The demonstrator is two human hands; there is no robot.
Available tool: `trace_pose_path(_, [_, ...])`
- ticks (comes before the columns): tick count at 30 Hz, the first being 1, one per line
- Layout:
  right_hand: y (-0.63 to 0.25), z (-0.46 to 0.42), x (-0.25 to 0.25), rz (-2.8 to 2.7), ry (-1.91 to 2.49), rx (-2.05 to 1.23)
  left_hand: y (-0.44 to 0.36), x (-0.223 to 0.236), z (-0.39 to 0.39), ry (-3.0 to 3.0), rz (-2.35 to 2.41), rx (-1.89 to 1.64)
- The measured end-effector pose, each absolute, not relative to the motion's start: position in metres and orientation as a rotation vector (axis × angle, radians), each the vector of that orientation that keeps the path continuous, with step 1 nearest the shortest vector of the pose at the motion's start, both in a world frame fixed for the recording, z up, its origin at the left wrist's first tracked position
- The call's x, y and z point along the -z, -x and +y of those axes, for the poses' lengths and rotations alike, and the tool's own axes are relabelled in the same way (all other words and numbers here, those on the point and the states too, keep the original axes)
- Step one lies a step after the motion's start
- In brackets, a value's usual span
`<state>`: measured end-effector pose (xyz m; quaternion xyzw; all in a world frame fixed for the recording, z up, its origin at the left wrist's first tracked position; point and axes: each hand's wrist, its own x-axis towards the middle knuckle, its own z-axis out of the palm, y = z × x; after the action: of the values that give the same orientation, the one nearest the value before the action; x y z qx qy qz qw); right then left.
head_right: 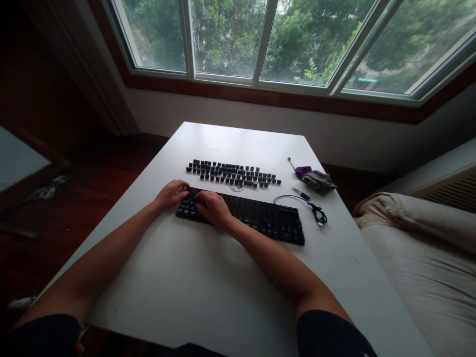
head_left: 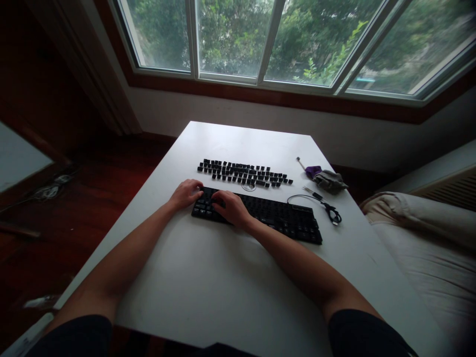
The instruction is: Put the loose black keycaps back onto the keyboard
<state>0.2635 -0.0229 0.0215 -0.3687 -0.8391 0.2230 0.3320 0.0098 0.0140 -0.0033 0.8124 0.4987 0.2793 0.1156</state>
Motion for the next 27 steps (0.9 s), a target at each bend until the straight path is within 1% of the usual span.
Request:
trace_pose_path(4, [-0.264,-0.025,-0.024,-2.193,0.982,-0.588,-0.01,0.004,0.014,-2.382,1.462,-0.825])
trace_pose_path(10, [-0.264,-0.043,-0.02,-2.121,1.114,-0.504,-0.008,0.005,0.014,-2.394,1.435,-0.824])
trace_pose_path(17, [-0.263,-0.044,-0.008,-2.193,1.084,-0.39,-0.006,0.007,0.017,-2.419,1.4,-0.776])
trace_pose_path(27, [-0.269,-0.027,-0.007,-2.13,1.045,-0.434,-0.01,0.013,0.031,-2.37,1.445,-0.808])
